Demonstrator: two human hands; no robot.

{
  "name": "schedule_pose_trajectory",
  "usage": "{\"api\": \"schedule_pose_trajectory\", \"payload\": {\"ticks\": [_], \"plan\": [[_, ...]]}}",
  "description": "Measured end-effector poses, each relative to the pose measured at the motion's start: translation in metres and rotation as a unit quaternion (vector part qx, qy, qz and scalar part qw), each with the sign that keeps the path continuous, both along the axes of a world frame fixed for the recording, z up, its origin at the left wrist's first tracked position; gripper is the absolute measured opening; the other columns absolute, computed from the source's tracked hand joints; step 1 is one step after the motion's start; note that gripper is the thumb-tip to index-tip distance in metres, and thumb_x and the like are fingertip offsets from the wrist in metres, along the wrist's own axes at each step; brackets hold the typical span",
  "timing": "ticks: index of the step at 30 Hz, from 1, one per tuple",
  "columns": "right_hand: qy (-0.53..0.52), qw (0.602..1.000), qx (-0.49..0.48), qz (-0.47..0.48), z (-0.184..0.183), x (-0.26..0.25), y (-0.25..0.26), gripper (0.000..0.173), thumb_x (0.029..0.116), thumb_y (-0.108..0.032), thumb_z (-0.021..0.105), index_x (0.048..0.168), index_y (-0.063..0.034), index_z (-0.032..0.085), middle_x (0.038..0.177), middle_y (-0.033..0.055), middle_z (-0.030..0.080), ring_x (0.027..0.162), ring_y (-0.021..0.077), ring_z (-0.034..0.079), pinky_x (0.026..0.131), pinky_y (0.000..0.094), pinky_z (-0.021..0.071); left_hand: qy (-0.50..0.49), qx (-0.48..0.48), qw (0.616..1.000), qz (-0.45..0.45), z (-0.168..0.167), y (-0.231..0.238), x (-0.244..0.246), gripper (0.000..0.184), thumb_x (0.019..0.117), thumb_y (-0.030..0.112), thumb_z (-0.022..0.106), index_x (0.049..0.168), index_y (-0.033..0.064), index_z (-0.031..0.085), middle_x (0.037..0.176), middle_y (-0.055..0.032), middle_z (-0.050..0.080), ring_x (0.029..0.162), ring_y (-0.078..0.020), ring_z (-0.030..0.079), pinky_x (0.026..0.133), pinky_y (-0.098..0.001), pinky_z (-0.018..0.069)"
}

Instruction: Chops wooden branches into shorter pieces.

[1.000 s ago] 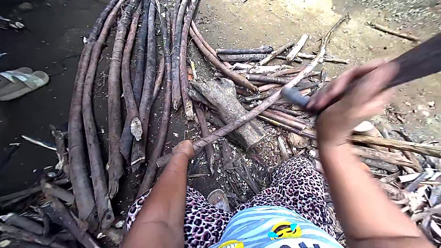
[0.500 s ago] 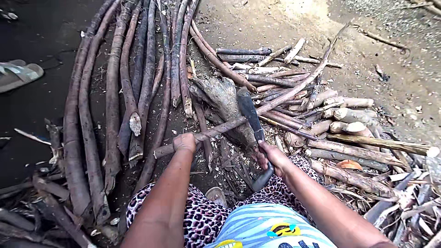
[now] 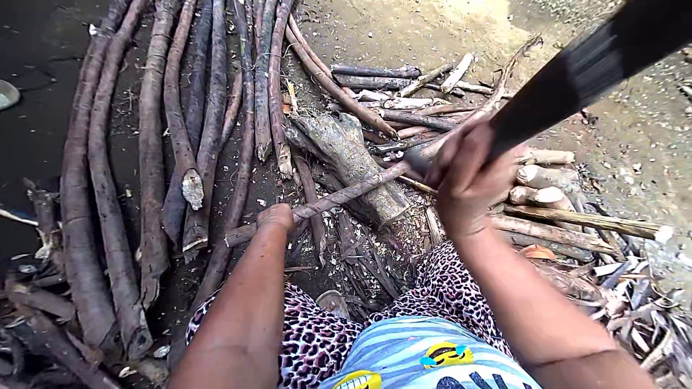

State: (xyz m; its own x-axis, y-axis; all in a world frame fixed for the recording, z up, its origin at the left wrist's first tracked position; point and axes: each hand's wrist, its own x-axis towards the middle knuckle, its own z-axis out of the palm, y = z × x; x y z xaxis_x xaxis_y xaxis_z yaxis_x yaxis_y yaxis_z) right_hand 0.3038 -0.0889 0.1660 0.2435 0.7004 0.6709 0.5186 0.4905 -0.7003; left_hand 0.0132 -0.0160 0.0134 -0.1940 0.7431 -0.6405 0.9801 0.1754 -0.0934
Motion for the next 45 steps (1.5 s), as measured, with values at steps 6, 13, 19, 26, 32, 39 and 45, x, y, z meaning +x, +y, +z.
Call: {"api": "schedule_pose_trajectory", "payload": {"ticks": [6, 13, 19, 26, 32, 39, 45], "plan": [[-0.046, 0.713, -0.698, 0.038, -0.175, -0.002, -0.063, 0.043, 0.1111, -0.03, 0.044, 0.138, 0.002, 0.051, 0.112, 0.0209, 0.066, 0.099, 0.0299, 0.069, 0.091, 0.0461, 0.0542, 0.019, 0.054, 0.998, -0.021, 0.015, 0.004, 0.003, 0.026, 0.0934, 0.015, 0.074, 0.111, -0.0027, 0.07, 0.119, -0.0281, 0.069, 0.116, -0.0473, 0.066, 0.093, -0.0679, 0.0502], [0.255, 0.723, -0.636, 0.087, -0.124, 0.011, -0.068, 0.035, 0.1133, -0.034, 0.04, 0.106, -0.0026, 0.054, 0.06, -0.0003, 0.045, 0.042, 0.0107, 0.046, 0.042, 0.0269, 0.0473, 0.0, 0.063, 0.997, -0.043, 0.021, 0.005, -0.006, 0.042, 0.0864, 0.02, 0.08, 0.122, 0.002, 0.068, 0.121, -0.0261, 0.069, 0.117, -0.0459, 0.065, 0.097, -0.0674, 0.048], [0.145, 0.908, -0.363, 0.151, -0.022, 0.019, -0.053, 0.027, 0.1107, -0.021, 0.042, 0.106, -0.0002, 0.059, 0.063, -0.0024, 0.056, 0.046, 0.0054, 0.053, 0.047, 0.0233, 0.0513, -0.009, 0.056, 0.998, -0.011, 0.015, 0.012, -0.005, 0.035, 0.0862, 0.017, 0.079, 0.116, 0.0017, 0.07, 0.119, -0.0272, 0.07, 0.115, -0.0467, 0.066, 0.093, -0.0698, 0.0494], [0.08, 0.978, 0.164, 0.098, 0.081, -0.004, 0.026, 0.016, 0.1088, -0.015, 0.037, 0.101, -0.0036, 0.045, 0.065, -0.0024, 0.049, 0.048, 0.0116, 0.054, 0.044, 0.0371, 0.0555, -0.042, 0.019, 0.999, -0.005, 0.003, 0.027, -0.02, 0.05, 0.0767, 0.018, 0.089, 0.12, 0.0042, 0.069, 0.117, -0.0267, 0.07, 0.115, -0.0473, 0.065, 0.094, -0.0723, 0.0486], [-0.127, 0.807, -0.577, 0.018, -0.17, 0.009, -0.07, 0.047, 0.1111, -0.035, 0.042, 0.134, 0.0055, 0.05, 0.107, 0.0253, 0.068, 0.1, 0.0372, 0.069, 0.093, 0.0533, 0.0536, -0.083, -0.004, 0.996, -0.022, -0.002, 0.03, -0.022, 0.058, 0.0745, 0.021, 0.094, 0.123, 0.0017, 0.068, 0.118, -0.0279, 0.069, 0.116, -0.0465, 0.064, 0.097, -0.0697, 0.0484], [0.281, 0.696, -0.656, 0.075, -0.141, 0.006, -0.066, 0.034, 0.113, -0.033, 0.041, 0.11, -0.0025, 0.055, 0.059, -0.001, 0.043, 0.041, 0.0106, 0.044, 0.041, 0.0269, 0.0462, 0.0, 0.098, 0.994, -0.038, 0.029, 0.005, 0.009, 0.034, 0.0886, 0.018, 0.078, 0.118, 0.002, 0.069, 0.117, -0.0269, 0.07, 0.114, -0.0469, 0.066, 0.096, -0.0689, 0.0473], [0.244, 0.816, -0.518, 0.08, -0.081, 0.032, -0.06, 0.027, 0.1116, -0.023, 0.046, 0.104, 0.0005, 0.057, 0.057, -0.0006, 0.05, 0.043, 0.0082, 0.051, 0.045, 0.0245, 0.0506, -0.022, 0.048, 0.998, -0.033, 0.013, 0.017, 0.001, 0.04, 0.0887, 0.02, 0.077, 0.125, 0.0061, 0.068, 0.124, -0.025, 0.069, 0.118, -0.0465, 0.064, 0.094, -0.0713, 0.0486]]}}
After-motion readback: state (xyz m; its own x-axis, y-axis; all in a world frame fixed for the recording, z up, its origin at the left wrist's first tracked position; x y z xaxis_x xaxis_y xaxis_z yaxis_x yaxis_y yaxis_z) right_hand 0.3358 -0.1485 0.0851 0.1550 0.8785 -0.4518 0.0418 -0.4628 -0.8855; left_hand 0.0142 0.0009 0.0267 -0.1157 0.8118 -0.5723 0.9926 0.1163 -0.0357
